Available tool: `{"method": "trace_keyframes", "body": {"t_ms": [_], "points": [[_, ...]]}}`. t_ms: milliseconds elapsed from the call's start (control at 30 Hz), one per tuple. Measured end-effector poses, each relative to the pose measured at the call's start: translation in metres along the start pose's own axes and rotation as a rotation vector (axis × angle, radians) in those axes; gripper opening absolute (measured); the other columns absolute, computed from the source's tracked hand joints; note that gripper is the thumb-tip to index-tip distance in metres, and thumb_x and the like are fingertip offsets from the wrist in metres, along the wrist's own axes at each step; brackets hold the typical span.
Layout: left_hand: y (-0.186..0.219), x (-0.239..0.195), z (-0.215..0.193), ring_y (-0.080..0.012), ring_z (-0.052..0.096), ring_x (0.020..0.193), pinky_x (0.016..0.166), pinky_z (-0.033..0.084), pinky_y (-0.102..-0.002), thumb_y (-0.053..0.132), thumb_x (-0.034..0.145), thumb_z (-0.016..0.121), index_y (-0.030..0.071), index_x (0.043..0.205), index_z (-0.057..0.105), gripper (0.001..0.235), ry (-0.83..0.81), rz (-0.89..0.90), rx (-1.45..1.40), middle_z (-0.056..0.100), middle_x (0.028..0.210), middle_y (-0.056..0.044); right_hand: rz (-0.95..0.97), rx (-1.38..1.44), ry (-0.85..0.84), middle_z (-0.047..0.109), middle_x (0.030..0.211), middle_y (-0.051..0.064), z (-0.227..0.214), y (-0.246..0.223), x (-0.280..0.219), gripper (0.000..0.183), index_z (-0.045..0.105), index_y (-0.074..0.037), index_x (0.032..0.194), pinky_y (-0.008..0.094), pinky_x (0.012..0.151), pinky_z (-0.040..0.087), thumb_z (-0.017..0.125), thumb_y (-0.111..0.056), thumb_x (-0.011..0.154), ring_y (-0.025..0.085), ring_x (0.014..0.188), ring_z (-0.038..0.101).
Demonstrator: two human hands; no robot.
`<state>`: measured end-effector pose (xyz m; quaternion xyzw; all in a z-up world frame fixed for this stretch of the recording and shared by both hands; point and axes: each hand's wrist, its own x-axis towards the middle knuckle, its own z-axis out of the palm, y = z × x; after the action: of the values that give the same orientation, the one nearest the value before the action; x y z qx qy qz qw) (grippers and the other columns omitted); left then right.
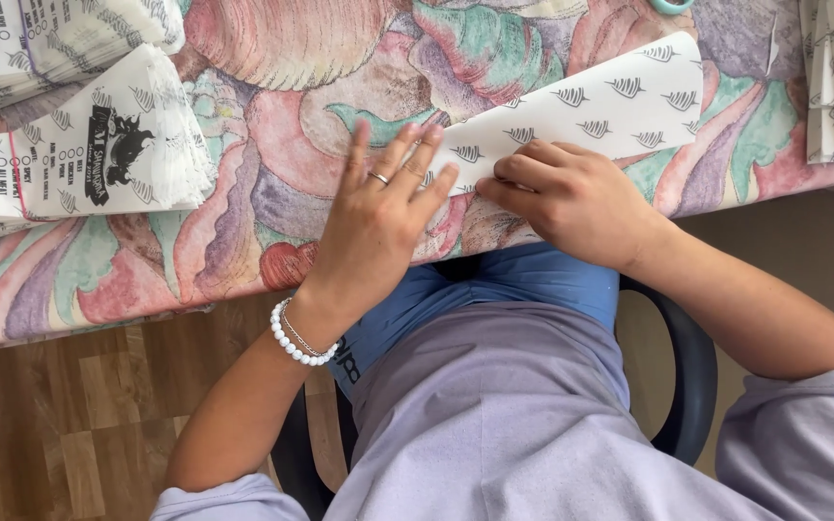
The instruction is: Folding and cutting printed paper sheets at a manual workstation
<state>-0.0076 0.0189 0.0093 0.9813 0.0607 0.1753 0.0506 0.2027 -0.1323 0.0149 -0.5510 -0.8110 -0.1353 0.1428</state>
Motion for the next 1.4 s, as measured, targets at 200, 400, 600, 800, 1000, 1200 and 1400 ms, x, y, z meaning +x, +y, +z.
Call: {"method": "trace_keyframes", "body": {"t_ms": [200, 400, 600, 800, 1000, 1200, 1400], "points": [[-0.001, 0.007, 0.006, -0.0322, 0.066, 0.101, 0.083, 0.055, -0.043, 0.005, 0.097, 0.072, 0.003, 0.104, 0.075, 0.008, 0.177, 0.122, -0.026, 0.070, 0.118, -0.017, 0.060, 0.037, 0.014, 0.065, 0.104, 0.005, 0.004, 0.001, -0.001, 0.017, 0.072, -0.007, 0.112, 0.034, 0.075, 0.053, 0.061, 0.003, 0.104, 0.024, 0.084, 0.059], [-0.005, 0.006, 0.007, -0.0303, 0.066, 0.100, 0.090, 0.054, -0.043, 0.003, 0.096, 0.070, 0.005, 0.109, 0.076, 0.015, 0.177, 0.124, -0.009, 0.071, 0.115, -0.015, 0.100, 0.045, 0.031, 0.064, 0.107, 0.008, 0.002, 0.003, -0.007, 0.013, 0.074, -0.002, 0.113, 0.036, 0.077, 0.054, 0.064, 0.001, 0.106, 0.025, 0.086, 0.059], [0.000, 0.009, 0.004, -0.0311, 0.064, 0.095, 0.101, 0.050, -0.044, -0.002, 0.096, 0.068, 0.001, 0.108, 0.076, 0.015, 0.171, 0.107, -0.035, 0.070, 0.113, -0.017, 0.040, -0.015, -0.001, 0.064, 0.108, 0.010, -0.008, 0.009, -0.012, 0.012, 0.072, 0.000, 0.113, 0.038, 0.082, 0.058, 0.063, 0.002, 0.106, 0.027, 0.090, 0.063], [0.003, 0.013, 0.003, -0.0340, 0.064, 0.121, 0.104, 0.055, -0.042, -0.006, 0.098, 0.058, 0.001, 0.100, 0.064, 0.010, 0.087, 0.057, -0.109, 0.067, 0.129, -0.021, 0.082, -0.091, -0.054, 0.068, 0.109, 0.011, -0.020, 0.023, -0.040, 0.013, 0.077, -0.001, 0.116, 0.034, 0.081, 0.059, 0.071, 0.003, 0.105, 0.025, 0.090, 0.065], [-0.001, 0.010, 0.006, -0.0367, 0.059, 0.133, 0.088, 0.059, -0.040, -0.006, 0.099, 0.054, 0.005, 0.107, 0.063, 0.016, 0.039, 0.022, -0.105, 0.060, 0.145, -0.019, 0.029, -0.167, -0.070, 0.067, 0.112, 0.013, -0.020, 0.026, -0.049, 0.017, 0.074, 0.002, 0.119, 0.036, 0.090, 0.063, 0.067, 0.006, 0.105, 0.027, 0.095, 0.068], [-0.005, 0.011, 0.008, -0.0370, 0.058, 0.132, 0.097, 0.057, -0.043, -0.003, 0.100, 0.059, 0.005, 0.111, 0.063, 0.014, 0.017, 0.021, -0.106, 0.059, 0.146, -0.019, 0.116, -0.001, -0.018, 0.068, 0.109, 0.013, -0.022, 0.033, -0.056, 0.011, 0.076, 0.004, 0.114, 0.038, 0.081, 0.059, 0.070, 0.007, 0.106, 0.029, 0.092, 0.066], [-0.010, 0.014, 0.003, -0.0372, 0.058, 0.131, 0.100, 0.054, -0.047, 0.002, 0.103, 0.060, 0.004, 0.107, 0.064, 0.006, -0.002, 0.021, -0.207, 0.059, 0.147, -0.017, 0.108, -0.068, -0.002, 0.067, 0.108, 0.012, -0.019, 0.029, -0.061, 0.008, 0.075, 0.005, 0.111, 0.035, 0.078, 0.059, 0.070, 0.009, 0.106, 0.028, 0.090, 0.066]]}}
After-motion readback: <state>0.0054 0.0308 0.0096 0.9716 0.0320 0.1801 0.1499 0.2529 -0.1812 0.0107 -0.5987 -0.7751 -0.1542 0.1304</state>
